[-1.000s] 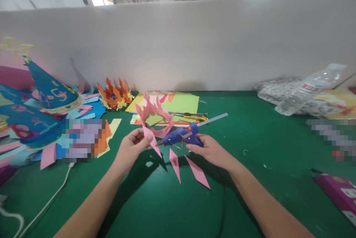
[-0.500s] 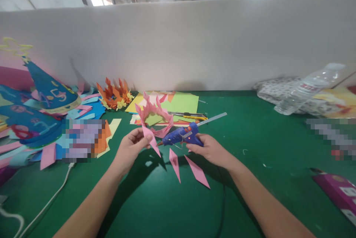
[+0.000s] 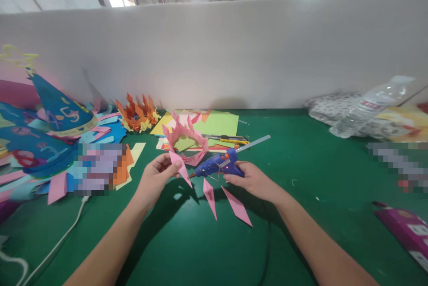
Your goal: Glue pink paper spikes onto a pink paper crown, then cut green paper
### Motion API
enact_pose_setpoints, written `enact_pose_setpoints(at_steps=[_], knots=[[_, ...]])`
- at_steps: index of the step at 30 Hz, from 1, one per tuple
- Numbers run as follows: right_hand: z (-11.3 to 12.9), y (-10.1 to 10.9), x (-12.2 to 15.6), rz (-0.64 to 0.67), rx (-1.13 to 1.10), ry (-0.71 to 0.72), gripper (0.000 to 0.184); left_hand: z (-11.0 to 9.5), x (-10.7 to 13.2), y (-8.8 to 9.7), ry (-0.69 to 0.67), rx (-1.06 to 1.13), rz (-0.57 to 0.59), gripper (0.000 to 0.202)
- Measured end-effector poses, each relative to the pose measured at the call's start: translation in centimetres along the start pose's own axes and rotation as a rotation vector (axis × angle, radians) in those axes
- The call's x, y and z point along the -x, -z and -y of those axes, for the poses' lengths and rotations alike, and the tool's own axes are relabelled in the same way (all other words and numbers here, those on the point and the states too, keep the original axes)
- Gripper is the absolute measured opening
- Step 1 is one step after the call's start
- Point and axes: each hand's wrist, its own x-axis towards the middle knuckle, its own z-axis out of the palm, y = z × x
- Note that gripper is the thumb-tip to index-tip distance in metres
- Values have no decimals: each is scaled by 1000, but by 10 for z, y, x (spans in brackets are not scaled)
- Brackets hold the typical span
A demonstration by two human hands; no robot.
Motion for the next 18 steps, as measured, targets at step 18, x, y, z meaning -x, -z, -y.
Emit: enact_pose_setpoints(at_steps=[18], knots=[[-6, 1, -1, -5, -19, -15, 37, 5, -3, 3, 1, 39, -46, 24]])
